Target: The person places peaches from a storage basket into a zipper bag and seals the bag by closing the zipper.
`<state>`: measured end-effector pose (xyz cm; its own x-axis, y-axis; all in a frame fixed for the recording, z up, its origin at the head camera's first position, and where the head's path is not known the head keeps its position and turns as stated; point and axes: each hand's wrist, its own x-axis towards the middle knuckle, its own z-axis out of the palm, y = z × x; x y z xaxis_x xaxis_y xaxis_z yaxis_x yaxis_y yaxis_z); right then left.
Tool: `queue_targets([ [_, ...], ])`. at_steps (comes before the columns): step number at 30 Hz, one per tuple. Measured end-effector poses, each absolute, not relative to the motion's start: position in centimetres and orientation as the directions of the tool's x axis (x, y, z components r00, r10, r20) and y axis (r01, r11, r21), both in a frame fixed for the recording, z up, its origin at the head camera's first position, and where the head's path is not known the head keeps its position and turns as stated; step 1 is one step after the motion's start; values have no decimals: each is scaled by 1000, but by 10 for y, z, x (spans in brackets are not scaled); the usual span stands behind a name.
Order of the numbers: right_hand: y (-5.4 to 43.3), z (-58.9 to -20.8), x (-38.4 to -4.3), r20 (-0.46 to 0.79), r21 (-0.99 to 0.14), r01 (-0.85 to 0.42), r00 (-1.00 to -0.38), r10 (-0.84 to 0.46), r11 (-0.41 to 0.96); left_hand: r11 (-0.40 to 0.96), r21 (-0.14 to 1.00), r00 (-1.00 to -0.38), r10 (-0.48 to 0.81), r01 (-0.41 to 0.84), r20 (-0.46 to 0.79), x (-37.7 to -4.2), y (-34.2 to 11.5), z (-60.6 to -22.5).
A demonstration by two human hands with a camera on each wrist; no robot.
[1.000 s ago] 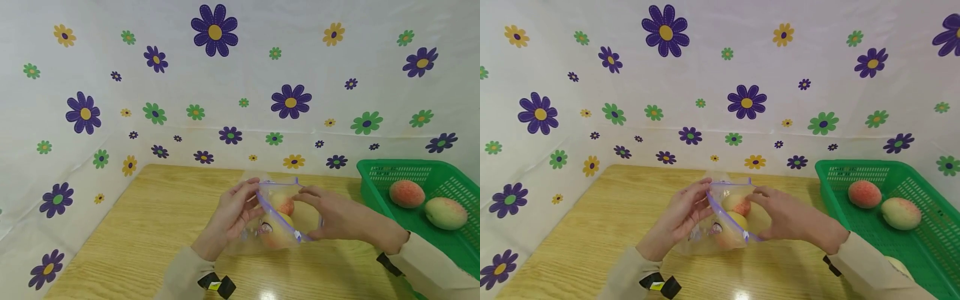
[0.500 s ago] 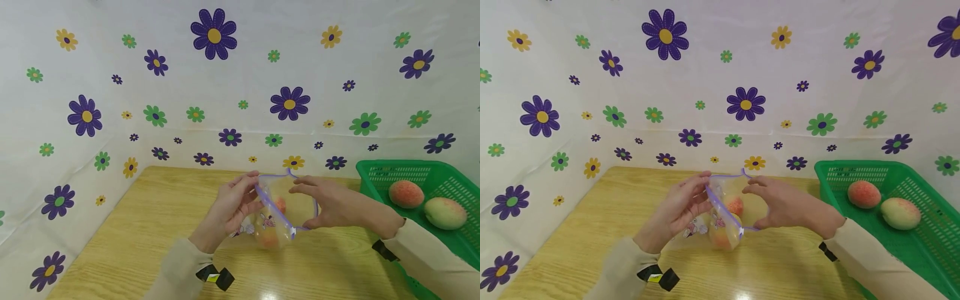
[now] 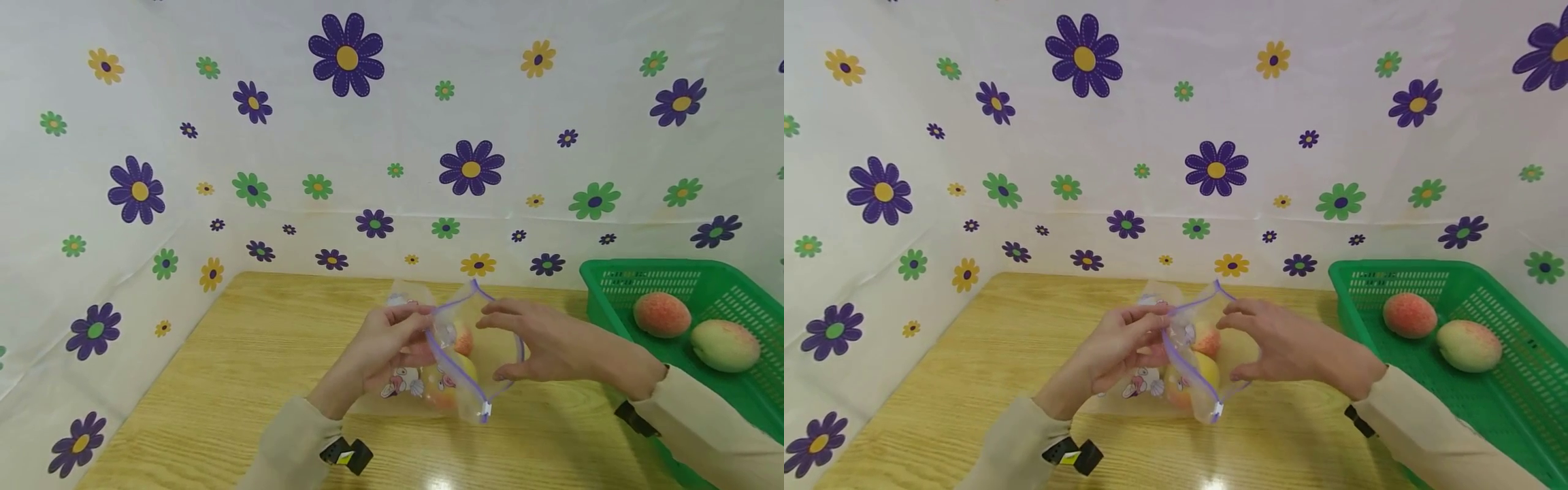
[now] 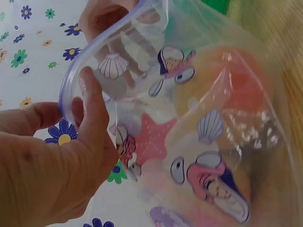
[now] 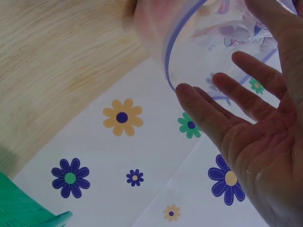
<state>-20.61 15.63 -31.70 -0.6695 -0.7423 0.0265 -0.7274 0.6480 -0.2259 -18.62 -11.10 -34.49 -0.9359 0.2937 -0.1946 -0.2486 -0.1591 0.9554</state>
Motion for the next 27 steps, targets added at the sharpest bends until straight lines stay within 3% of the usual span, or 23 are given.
queue_targets([
  [11,163,-319,-196,83,-118,-763,-645,-760,635,-146,940,-897,374,-309,-236,-185,-115,-355],
  [15,165,-317,-190,93,15,-749,-659,-746,663,-115,947,-902,358,-299,-241,-184,-117,-356],
  [21,167,-317,-183,131,258,-731,-621,-773,632,-31,958,-900,351,-285,-257,-183,-119,-356],
  [27,172,-317,-180,185,341,-697,-608,-772,630,-107,948,-892,384,-301,-240,-185,-118,-357],
])
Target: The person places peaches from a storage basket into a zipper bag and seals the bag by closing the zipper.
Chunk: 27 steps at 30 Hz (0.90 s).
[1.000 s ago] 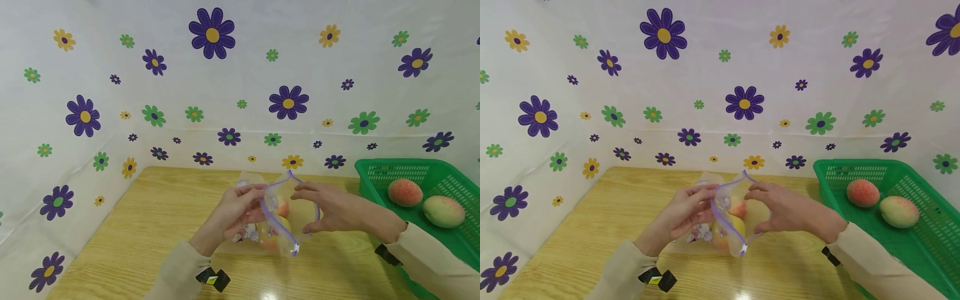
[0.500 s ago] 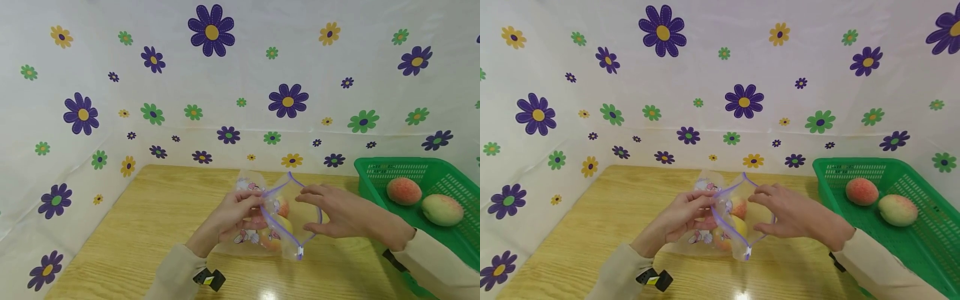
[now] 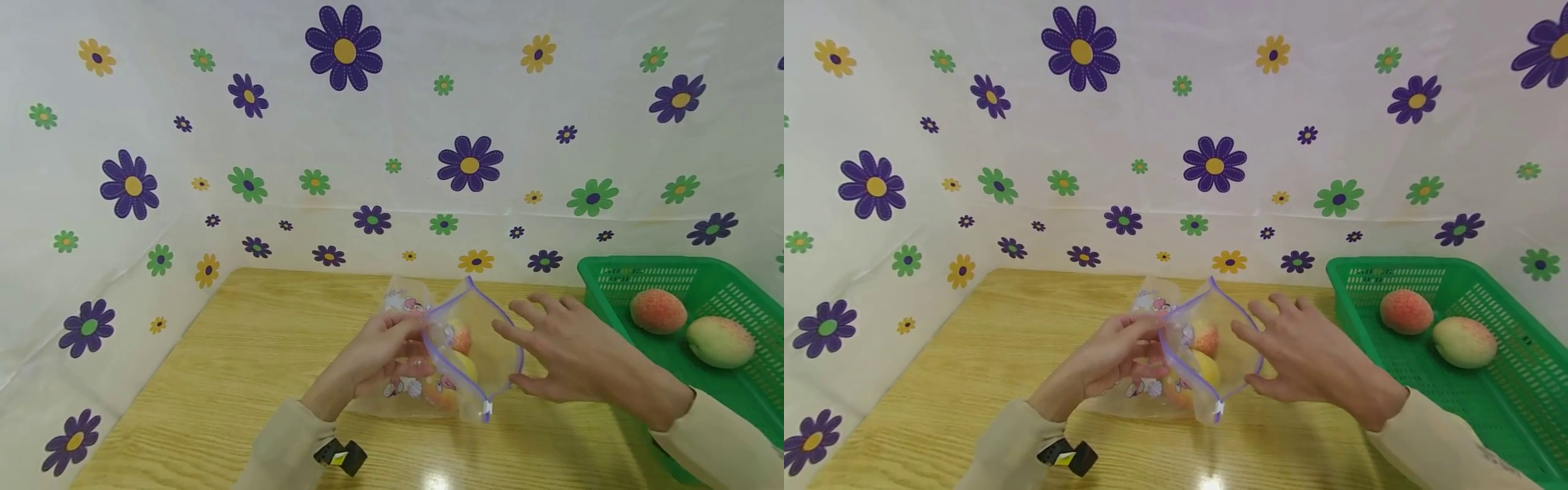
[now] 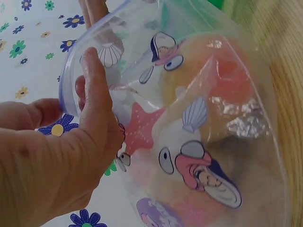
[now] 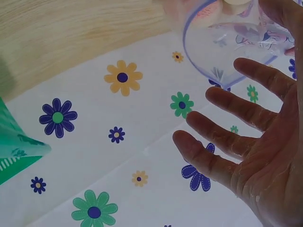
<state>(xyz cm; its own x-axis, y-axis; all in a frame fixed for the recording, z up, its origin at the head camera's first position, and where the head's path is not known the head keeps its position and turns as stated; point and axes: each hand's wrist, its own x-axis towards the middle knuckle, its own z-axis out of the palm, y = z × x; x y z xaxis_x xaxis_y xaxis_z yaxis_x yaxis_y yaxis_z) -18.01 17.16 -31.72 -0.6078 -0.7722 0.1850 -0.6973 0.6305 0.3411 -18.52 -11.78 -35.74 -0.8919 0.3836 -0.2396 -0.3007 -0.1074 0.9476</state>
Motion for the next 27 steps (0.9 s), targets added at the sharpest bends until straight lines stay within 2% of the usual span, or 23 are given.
queue_targets([
  [11,196,-315,-179,218,330,-642,-662,-717,692,-277,881,-876,413,-383,-251,-186,-113,-357],
  [27,219,-318,-181,232,347,-589,-700,-676,730,-311,867,-872,429,-389,-237,-184,-113,-356],
])
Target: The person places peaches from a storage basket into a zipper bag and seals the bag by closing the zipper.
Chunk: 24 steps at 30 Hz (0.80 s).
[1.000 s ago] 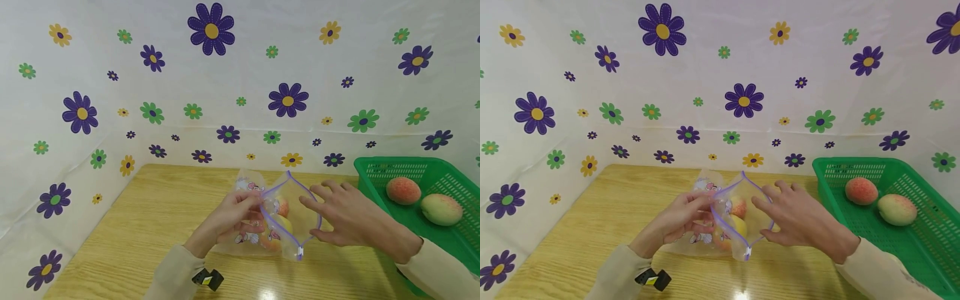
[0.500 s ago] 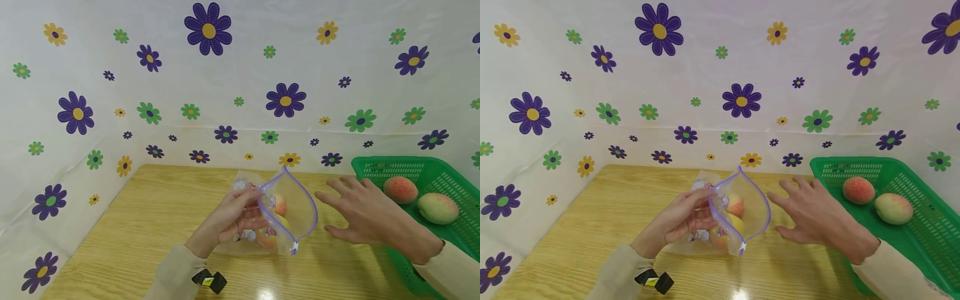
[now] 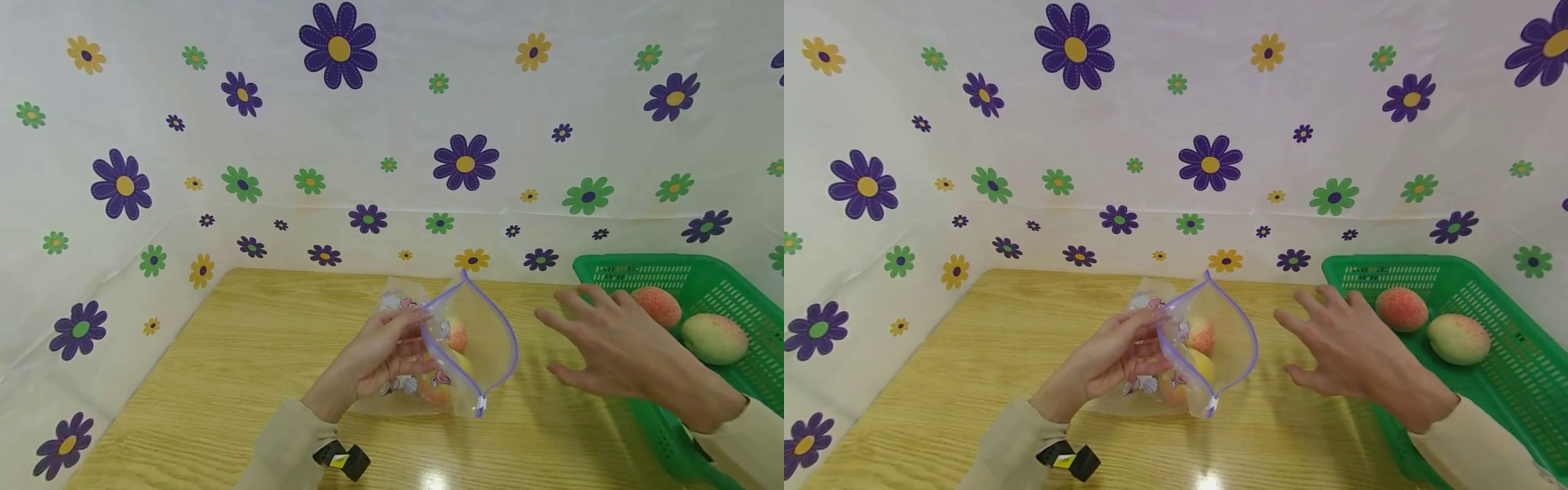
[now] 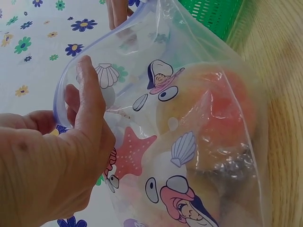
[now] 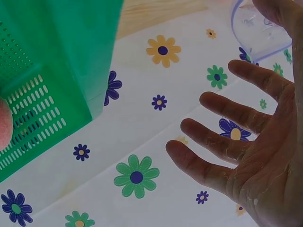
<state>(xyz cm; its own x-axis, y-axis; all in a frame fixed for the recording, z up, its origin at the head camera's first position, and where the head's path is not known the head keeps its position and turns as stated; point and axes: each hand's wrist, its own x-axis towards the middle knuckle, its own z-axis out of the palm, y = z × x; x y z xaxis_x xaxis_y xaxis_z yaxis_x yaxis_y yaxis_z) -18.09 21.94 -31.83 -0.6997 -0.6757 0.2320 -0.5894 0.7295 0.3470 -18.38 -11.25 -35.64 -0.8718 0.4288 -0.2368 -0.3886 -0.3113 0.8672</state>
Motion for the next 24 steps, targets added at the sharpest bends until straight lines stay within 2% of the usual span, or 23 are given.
queue_targets([
  [24,248,-320,-186,274,405,-540,-698,-662,737,-313,873,-874,435,-373,-217,-184,-115,-360],
])
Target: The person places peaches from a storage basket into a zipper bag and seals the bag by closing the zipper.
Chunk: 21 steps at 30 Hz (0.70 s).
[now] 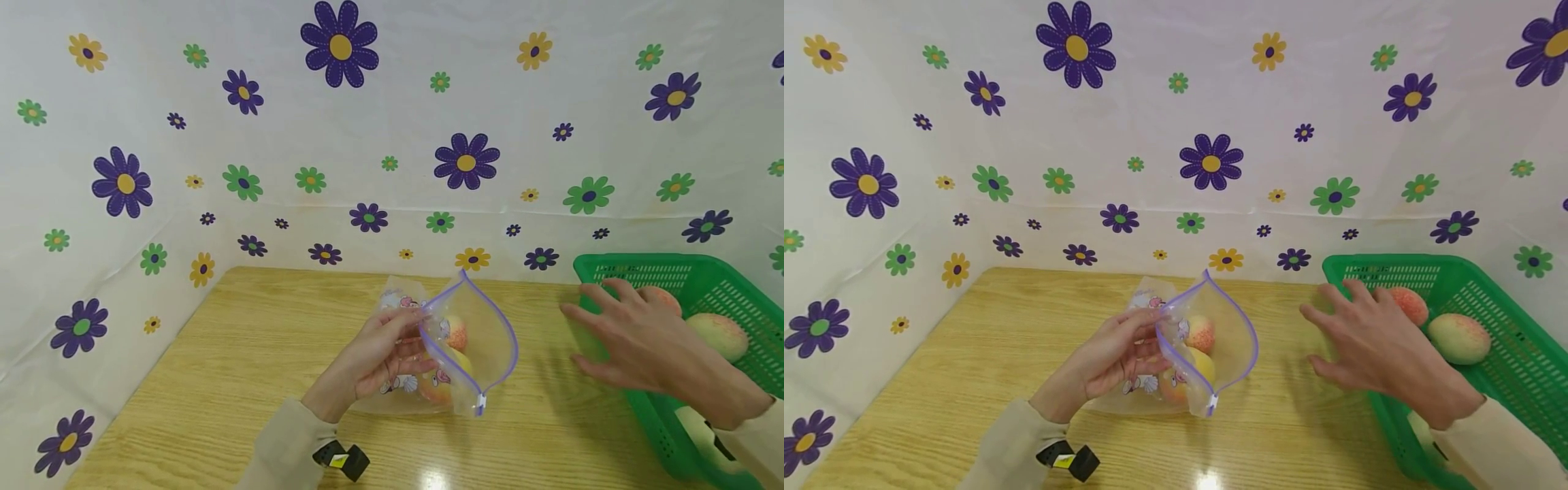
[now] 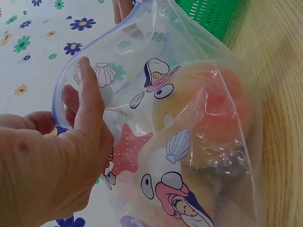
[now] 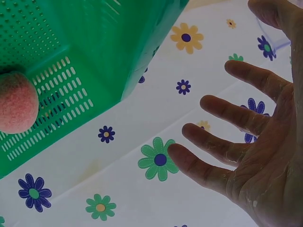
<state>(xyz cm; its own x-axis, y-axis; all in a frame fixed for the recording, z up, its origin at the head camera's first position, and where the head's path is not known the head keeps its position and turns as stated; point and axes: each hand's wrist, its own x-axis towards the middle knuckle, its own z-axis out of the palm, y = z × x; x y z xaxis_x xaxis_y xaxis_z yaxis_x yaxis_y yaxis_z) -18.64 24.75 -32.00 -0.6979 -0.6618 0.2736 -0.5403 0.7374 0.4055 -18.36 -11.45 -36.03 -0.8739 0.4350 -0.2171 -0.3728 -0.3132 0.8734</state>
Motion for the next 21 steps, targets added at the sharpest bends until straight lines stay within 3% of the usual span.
queue_targets([
  [21,273,-312,-181,228,460,-488,-742,-630,742,-319,873,-877,432,-369,-213,-184,-115,-363],
])
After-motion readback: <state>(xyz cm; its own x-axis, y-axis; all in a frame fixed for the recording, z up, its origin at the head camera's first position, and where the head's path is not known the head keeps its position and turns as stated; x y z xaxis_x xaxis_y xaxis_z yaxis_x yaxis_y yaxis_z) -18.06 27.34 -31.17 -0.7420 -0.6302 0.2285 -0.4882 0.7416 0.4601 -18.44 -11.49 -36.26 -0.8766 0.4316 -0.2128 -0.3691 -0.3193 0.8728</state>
